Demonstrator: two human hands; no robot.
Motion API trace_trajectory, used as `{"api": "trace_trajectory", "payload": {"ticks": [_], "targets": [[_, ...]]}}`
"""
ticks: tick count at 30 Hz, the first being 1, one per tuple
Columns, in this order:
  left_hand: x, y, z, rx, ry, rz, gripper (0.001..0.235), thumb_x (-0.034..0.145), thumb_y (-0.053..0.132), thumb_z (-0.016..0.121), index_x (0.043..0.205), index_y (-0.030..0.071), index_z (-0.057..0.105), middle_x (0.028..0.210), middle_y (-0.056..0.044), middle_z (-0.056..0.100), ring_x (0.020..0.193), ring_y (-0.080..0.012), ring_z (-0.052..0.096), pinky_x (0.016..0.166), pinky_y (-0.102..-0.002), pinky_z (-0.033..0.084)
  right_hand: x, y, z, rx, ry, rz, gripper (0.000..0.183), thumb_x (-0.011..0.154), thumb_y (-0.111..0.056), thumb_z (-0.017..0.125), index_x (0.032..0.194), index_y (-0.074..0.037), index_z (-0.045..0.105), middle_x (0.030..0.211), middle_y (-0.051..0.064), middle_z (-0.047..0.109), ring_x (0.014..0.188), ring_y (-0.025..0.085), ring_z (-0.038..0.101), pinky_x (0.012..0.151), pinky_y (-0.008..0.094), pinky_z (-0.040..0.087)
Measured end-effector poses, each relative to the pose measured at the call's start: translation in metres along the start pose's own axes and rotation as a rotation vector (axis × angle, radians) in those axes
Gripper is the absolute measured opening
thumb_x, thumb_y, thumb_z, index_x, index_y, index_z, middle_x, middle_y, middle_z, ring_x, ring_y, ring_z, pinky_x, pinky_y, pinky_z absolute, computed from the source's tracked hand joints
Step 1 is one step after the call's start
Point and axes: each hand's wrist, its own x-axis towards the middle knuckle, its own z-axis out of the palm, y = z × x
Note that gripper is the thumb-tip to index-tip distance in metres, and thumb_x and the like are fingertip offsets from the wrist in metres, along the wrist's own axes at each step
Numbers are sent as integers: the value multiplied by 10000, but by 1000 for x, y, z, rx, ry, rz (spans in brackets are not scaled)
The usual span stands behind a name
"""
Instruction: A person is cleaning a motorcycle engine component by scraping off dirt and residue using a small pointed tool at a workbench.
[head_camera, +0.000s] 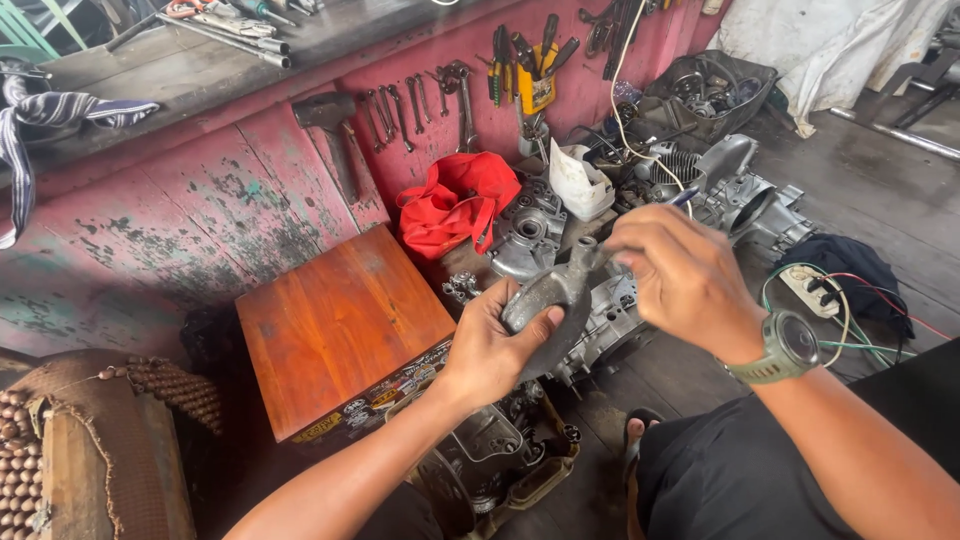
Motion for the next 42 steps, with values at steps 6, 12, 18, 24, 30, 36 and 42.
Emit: {"api": "trace_trajectory", "payload": {"ticks": [6,12,18,24,30,36,42], "targets": [[5,10,-2,-22,-7,-3,311,845,174,825,713,23,588,518,-108,579,481,-135,542,439,-222,412,-12,7,6,-20,69,-27,115,1033,-119,611,1003,-46,695,917,81,668,867,309,696,722,400,591],[-1,21,-1,14,11,-36,320,839,184,832,707,18,592,509,-121,573,477,-149,542,449,-238,419,2,5,-12,-221,54,-13,95,1055,-45,637,969,-17,661,882,108,649,817,327,687,666,394,566],[-4,18,4,-3,6,-64,314,845,190,826,718,14,599,522,-121,583,486,-155,558,457,-243,432,2,-17,2,-98,55,-63,125,1028,-100,623,919,-53,663,923,60,684,828,267,700,698,342,579],[-1,3,1,-25,25,-84,326,844,180,831,699,5,598,507,-126,575,472,-148,546,447,-235,419,-1,0,-7,-161,44,56,139,1062,-89,599,934,-43,625,885,83,651,781,296,684,646,369,577],[0,4,4,-135,49,-104,309,827,182,851,726,14,613,537,-113,591,500,-127,564,457,-217,431,19,-27,-13,236,-22,232,143,1027,-15,548,1096,24,667,925,146,677,756,308,713,624,396,591],[0,-3,6,60,9,-77,393,866,258,816,1096,-30,679,781,-190,681,733,-227,658,644,-341,539,0,-27,7,400,-79,382,192,1006,-7,561,1038,-12,749,849,123,693,642,243,727,579,363,600],[-3,0,20,-40,3,-38,562,865,179,816,1339,-17,587,963,-159,756,911,-187,637,840,-365,561,3,-31,8,384,-127,349,230,1011,-2,528,1049,-1,754,843,130,690,643,252,724,589,382,601]]}}
